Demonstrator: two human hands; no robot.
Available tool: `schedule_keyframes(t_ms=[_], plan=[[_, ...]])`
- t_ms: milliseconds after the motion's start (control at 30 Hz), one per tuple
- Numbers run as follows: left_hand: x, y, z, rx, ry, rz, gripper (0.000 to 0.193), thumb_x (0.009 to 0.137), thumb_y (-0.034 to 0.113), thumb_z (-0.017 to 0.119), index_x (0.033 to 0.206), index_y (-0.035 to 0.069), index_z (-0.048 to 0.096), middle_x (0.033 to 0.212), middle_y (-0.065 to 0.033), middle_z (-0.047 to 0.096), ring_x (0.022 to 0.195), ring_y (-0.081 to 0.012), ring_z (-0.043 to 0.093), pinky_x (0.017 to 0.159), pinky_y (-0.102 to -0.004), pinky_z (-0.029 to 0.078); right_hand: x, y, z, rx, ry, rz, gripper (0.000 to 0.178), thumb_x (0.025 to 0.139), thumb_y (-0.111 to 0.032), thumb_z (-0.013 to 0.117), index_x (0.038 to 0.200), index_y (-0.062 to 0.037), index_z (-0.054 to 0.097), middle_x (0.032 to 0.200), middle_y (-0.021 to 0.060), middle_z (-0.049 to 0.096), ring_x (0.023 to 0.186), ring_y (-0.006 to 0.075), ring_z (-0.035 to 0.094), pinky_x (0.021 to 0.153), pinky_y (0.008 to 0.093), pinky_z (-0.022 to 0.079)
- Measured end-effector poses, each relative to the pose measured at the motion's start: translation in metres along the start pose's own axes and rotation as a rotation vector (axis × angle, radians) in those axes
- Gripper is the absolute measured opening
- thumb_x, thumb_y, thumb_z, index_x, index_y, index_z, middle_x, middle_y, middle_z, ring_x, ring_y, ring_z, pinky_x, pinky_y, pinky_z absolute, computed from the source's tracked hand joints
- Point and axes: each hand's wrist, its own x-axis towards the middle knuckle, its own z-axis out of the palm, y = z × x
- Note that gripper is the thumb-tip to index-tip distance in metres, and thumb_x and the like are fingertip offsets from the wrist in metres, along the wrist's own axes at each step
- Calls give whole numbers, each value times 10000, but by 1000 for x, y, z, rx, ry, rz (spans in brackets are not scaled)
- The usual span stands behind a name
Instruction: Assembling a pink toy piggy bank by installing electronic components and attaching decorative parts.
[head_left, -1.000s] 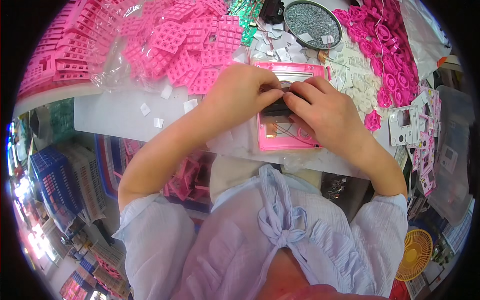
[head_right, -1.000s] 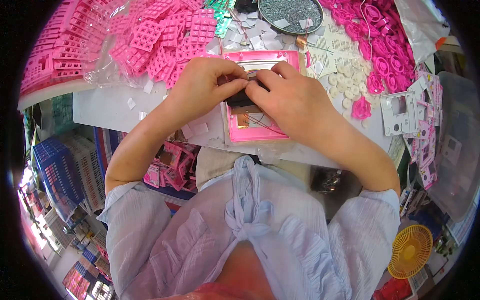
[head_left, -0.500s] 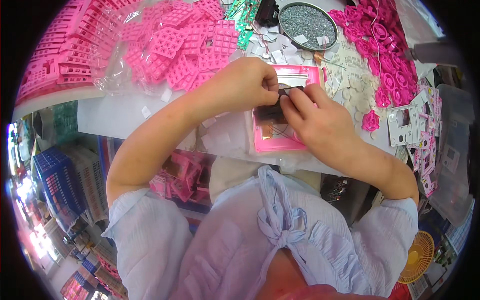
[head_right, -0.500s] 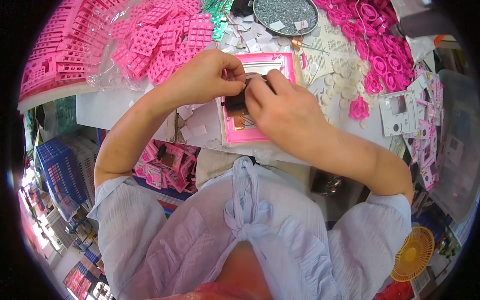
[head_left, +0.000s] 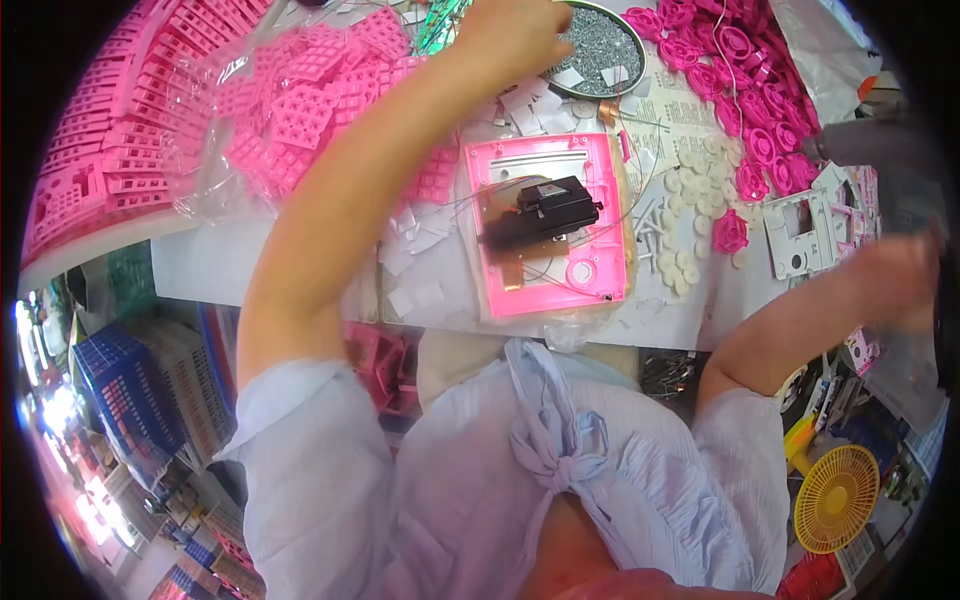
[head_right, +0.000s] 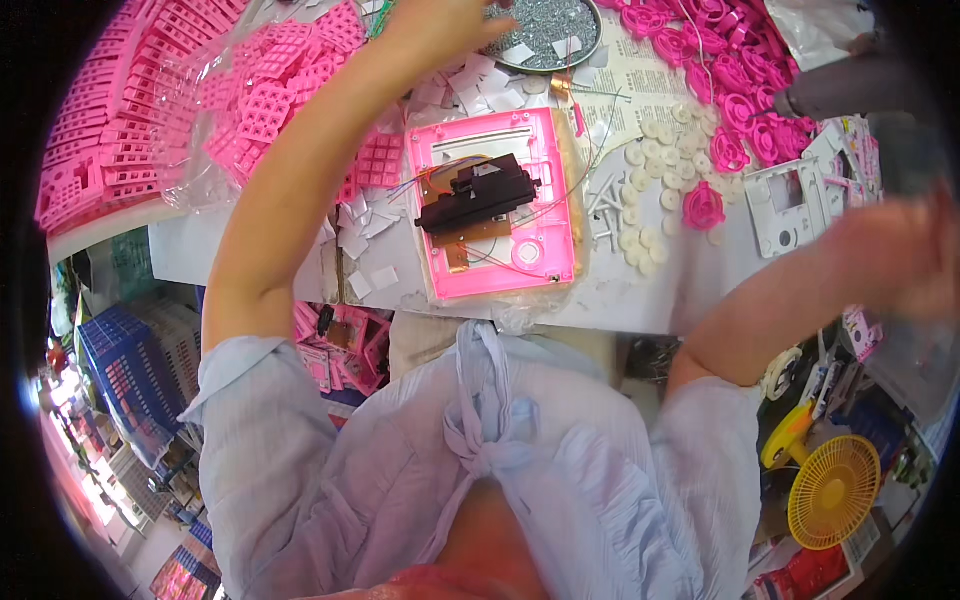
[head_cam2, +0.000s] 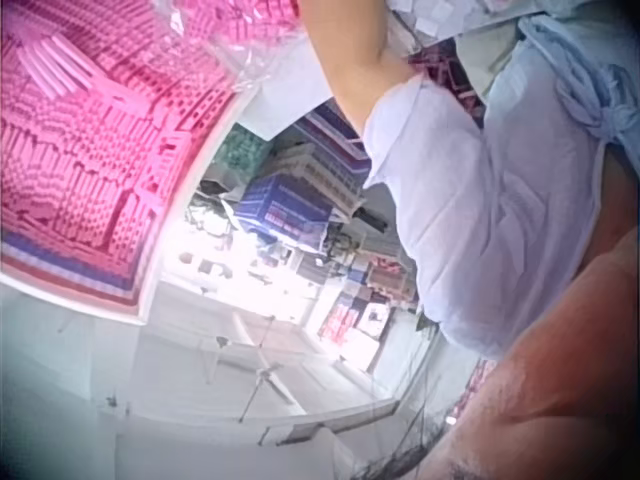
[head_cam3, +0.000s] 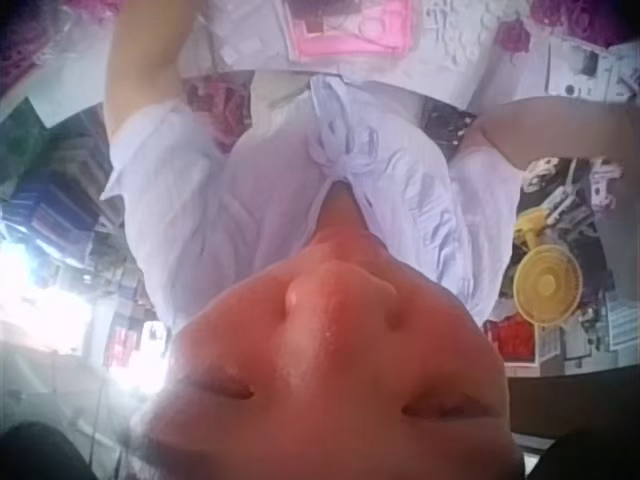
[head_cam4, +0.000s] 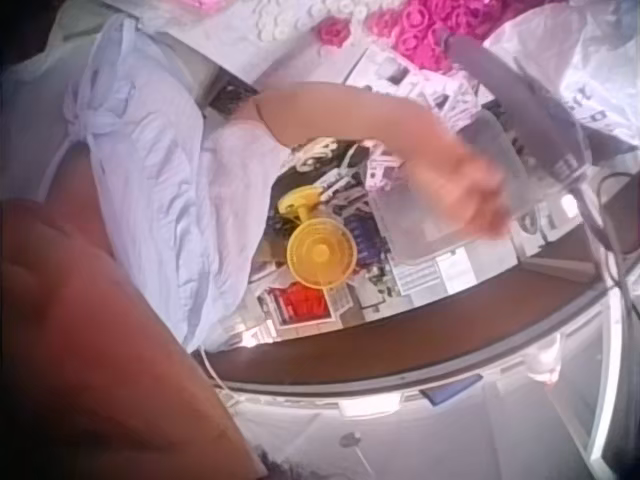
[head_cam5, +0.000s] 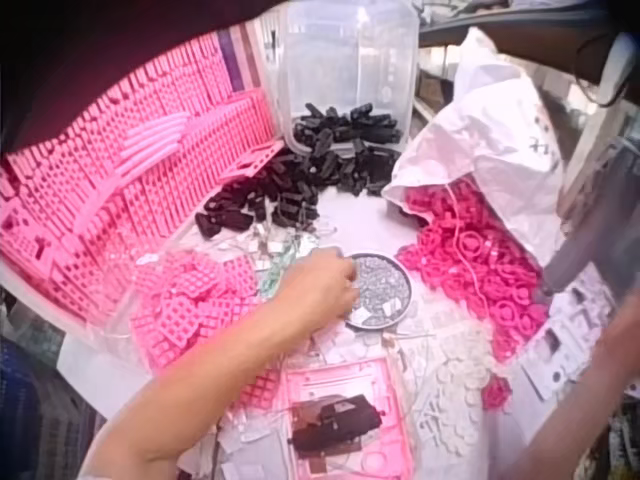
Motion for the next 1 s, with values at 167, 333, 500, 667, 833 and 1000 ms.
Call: schedule_keyframes(t_ms=[167, 333, 500, 667, 833, 1000], plan=[[25, 12, 31, 177, 7, 228, 193, 838, 257, 642, 823, 95, 744, 815, -136, 709, 885, -320, 680, 771, -504, 490, -29, 39, 30, 514, -721, 688, 475, 962, -129, 592, 1386, 52, 481, 1221, 211, 618, 1162, 331, 604, 1015, 444, 461], [28, 10, 36, 260, 32, 201, 269, 874, 290, 590, 804, 80, 745, 827, -142, 717, 844, -321, 697, 779, -508, 489, -60, 2, 89, 425, -991, 735, 526, 906, -147, 641, 1376, 16, 472, 1052, 127, 636, 965, 236, 611, 910, 395, 451], [31, 1, 34, 306, -105, 167, 290, 873, 302, 574, 777, 90, 747, 837, -152, 716, 802, -322, 701, 790, -506, 484, -88, -59, 144, 535, -954, 767, 595, 785, -77, 790, 1304, 26, 517, 949, 78, 673, 812, 139, 623, 713, 260, 483], [19, 12, 12, 89, 72, 116, 216, 823, 265, 625, 777, 94, 749, 848, -155, 706, 833, -339, 686, 810, -515, 479, -79, -66, 142, 580, -1054, 710, 659, 777, -31, 768, 1364, 41, 479, 977, 122, 692, 865, 174, 656, 756, 271, 520], [-107, 53, -50, -248, 263, 218, 115, 828, 162, 752, 909, 87, 718, 880, -43, 720, 821, -221, 678, 749, -375, 437, -108, -83, 121, 757, -925, 611, 608, 922, -171, 628, 1459, -1, 400, 998, 105, 628, 884, 185, 598, 843, 342, 490], [-175, 84, -39, -383, 290, 155, 140, 786, 78, 775, 909, 112, 718, 891, 2, 717, 831, -179, 657, 795, -350, 339, -128, -113, 111, 1166, -949, 753, 622, 995, -381, 607, 1494, -106, 357, 731, -45, 548, 658, 109, 498, 631, 275, 425]])
